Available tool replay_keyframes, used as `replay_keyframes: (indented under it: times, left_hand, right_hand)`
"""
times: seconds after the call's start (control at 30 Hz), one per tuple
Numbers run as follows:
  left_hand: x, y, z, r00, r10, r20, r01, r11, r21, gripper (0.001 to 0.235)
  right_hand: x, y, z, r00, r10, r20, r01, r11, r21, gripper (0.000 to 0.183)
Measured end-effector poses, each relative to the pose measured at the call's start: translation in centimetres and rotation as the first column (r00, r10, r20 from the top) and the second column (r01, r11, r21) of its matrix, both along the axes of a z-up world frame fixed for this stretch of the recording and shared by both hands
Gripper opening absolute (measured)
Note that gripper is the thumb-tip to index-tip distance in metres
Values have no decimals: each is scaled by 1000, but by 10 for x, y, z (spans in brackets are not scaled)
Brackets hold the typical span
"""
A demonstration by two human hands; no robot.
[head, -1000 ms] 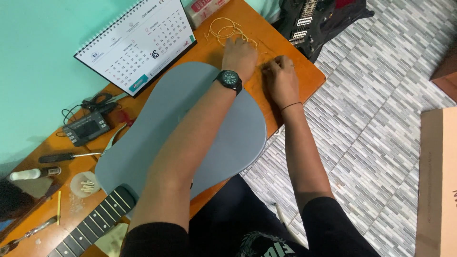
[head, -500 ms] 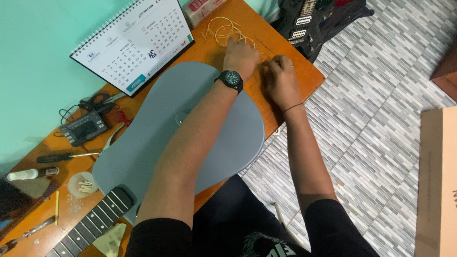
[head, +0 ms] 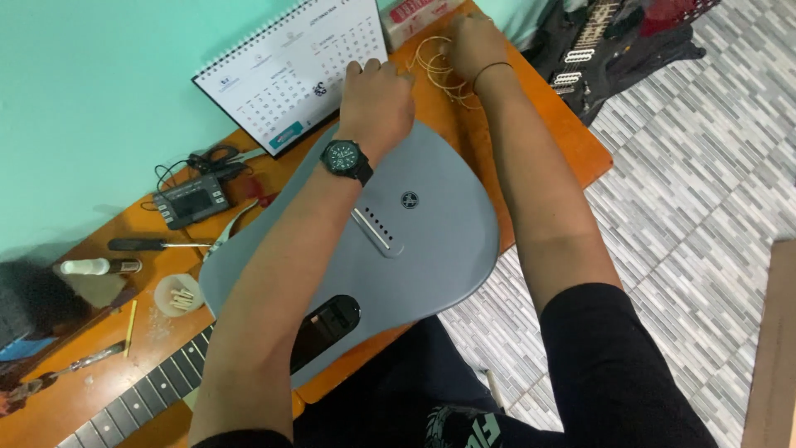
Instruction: The person wipes the body and neck of a grey electric guitar with a cloth, then installs a single string by threading it through the bridge, pulling it taut, and winding it onto the tuning peg at the headstock.
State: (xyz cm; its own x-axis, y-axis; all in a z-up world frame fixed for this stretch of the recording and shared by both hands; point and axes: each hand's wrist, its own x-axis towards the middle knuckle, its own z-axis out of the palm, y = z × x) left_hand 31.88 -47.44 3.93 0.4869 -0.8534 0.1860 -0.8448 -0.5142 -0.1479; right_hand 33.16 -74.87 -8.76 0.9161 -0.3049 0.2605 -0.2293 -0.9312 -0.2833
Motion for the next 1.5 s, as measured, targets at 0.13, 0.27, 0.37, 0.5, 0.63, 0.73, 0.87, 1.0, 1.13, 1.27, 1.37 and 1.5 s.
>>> replay_keyframes:
  times: [0.13, 0.27, 0.37, 0.5, 0.63, 0.73, 0.87, 1.0, 1.13, 1.27, 1.37, 1.5]
  left_hand:
    - [13, -7, -12, 994, -9, -110, -2, 995, -98, 13]
    - [21, -29, -32, 986, 65, -156, -101, 967, -235, 11]
    - [27, -34, -34, 974, 83, -210, -120, 978, -168, 18]
    - [30, -34, -38, 982, 103, -159, -134, 971, -198, 13]
    - [32, -25, -30, 964, 67, -257, -114, 979, -171, 14]
    - [35, -25, -32, 968, 51, -245, -102, 974, -203, 14]
    - [31, -23, -27, 977, 59, -206, -99, 977, -190, 15]
    - [31, -16, -23, 976, 49, -212, -96, 972, -214, 20]
    - [33, -4, -7, 987, 8, -160, -59, 947, -315, 20]
    - [18, 30, 43, 965, -65, -253, -98, 808, -580, 15]
    - [-17, 83, 90, 899, -266, -349, -116, 623, -774, 44]
    - [-91, 189, 128, 754, -389, -530, -202, 631, -749, 37]
  right_hand:
    - [21, -17, -29, 1000, 26, 6, -25, 994, -109, 40]
    - [5, 3, 3, 999, -1, -54, 5, 997, 71, 25]
    - [10, -2, -3, 999, 50, 20, -51, 997, 62, 20]
    - [19, -5, -1, 986, 146, 85, -146, 989, -2, 7]
    - [26, 1, 2, 974, 223, -31, -225, 971, -80, 16]
    - [27, 5, 3, 971, 216, -104, -229, 963, -141, 8]
    - [33, 1, -11, 934, 239, -266, -341, 823, -455, 41]
    - [27, -1, 6, 941, 200, -271, -334, 661, -671, 22]
    - [-5, 22, 81, 970, 212, -114, -223, 971, -84, 41]
    - [-44, 64, 162, 948, 307, 86, -312, 949, 40, 45]
    - [-95, 123, 211, 817, 474, 328, -518, 853, 57, 29]
    - [-152, 227, 255, 601, 575, 555, -709, 705, 38, 14]
